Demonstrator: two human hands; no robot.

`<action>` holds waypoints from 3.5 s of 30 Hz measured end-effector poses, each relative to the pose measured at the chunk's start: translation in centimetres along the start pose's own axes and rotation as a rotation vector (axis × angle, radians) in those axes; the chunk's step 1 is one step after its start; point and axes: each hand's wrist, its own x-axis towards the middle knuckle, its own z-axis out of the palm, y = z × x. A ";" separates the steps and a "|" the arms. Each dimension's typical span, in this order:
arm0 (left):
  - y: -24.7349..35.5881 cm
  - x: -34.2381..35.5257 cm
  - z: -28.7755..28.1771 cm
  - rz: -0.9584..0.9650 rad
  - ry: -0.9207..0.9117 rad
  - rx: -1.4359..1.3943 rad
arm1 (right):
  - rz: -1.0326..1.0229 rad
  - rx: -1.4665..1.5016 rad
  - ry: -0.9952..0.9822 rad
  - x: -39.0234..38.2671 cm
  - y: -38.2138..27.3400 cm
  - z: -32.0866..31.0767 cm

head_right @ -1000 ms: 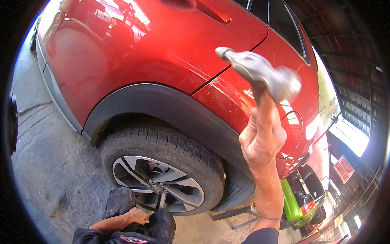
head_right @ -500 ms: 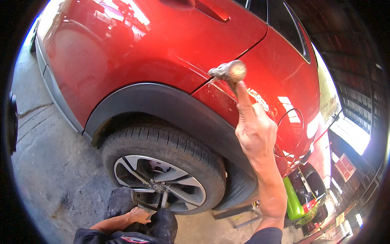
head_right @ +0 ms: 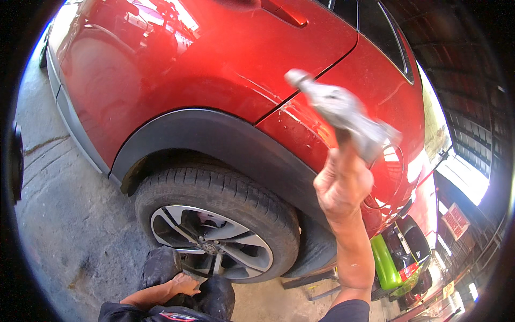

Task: The person uses a hammer to repeatedly tap a dent on the rear quarter panel of a red car. They frequently pause to feel the surface with their left hand to check the progress of the repair.

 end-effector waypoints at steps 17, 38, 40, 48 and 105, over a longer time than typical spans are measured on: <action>-0.3 0.7 1.1 -0.025 -0.005 -0.005 | 0.002 -0.123 0.118 1.1 0.6 0.5; -0.9 1.2 2.0 0.090 0.109 0.000 | 0.008 -0.044 -0.067 -0.1 0.3 -0.2; -0.2 0.3 0.9 0.023 0.107 -0.019 | 0.233 -0.103 -0.400 -1.1 0.1 0.1; 7.8 -5.5 -20.6 0.339 1.151 -0.084 | 0.964 0.885 0.110 -5.8 -4.3 -3.4; 7.3 -4.1 -14.3 0.270 0.901 -0.129 | 0.093 -0.060 -0.272 0.1 0.3 -2.8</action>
